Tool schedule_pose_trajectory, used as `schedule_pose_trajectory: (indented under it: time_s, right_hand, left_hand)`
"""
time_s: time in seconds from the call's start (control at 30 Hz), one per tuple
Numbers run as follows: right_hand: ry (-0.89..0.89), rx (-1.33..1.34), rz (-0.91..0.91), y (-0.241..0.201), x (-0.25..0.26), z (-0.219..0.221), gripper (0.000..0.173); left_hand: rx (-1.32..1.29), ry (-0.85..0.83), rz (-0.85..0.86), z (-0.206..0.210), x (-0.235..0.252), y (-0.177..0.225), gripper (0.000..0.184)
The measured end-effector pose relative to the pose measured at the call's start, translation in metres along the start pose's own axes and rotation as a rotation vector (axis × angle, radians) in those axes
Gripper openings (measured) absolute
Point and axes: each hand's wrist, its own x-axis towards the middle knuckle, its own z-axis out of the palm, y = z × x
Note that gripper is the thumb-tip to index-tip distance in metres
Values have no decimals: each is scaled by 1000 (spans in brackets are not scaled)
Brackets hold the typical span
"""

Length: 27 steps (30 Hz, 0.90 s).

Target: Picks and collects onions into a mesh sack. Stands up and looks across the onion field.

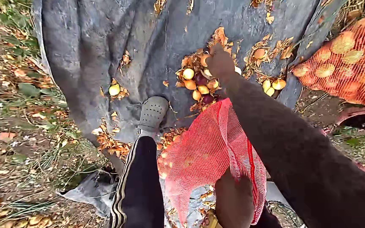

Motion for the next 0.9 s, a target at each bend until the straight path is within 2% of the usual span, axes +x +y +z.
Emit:
schedule_pose_trajectory:
  time_s: [0.07,0.13,0.2,0.27,0.33,0.5,0.6,0.7,0.77,0.83,0.9]
  right_hand:
    - [-3,12,-106,-7,-4,3,47]
    - [-94,-74,-250,-22,-7,19,43]
    - [-146,-158,-303,-41,-14,35,47]
    - [-103,-194,-275,-58,-22,41,64]
    - [-54,-197,-194,-68,-26,43,72]
    - [-103,-247,-105,-63,-27,59,55]
    - [-71,-127,-94,-74,-29,37,67]
    - [-106,-27,-355,-99,-33,40,56]
    - [-154,-138,-553,-113,-24,64,51]
    - [-195,-272,-650,-116,-10,82,44]
    - [-188,-210,-621,-112,-3,75,48]
  left_hand:
    - [-35,47,17,-1,1,0,26]
    - [-50,69,47,-2,2,-2,25]
    - [-62,74,57,-3,2,-4,24]
    - [-77,76,47,-3,1,-5,21]
    - [-82,79,36,-6,1,-6,18]
    - [-118,136,46,-8,1,-7,18]
    - [-174,191,76,-9,2,-5,19]
    - [-254,243,84,-13,0,-1,19]
    - [-283,289,120,-17,0,3,26]
    - [-340,390,182,-22,5,9,23]
    - [-447,471,247,-33,10,15,20]
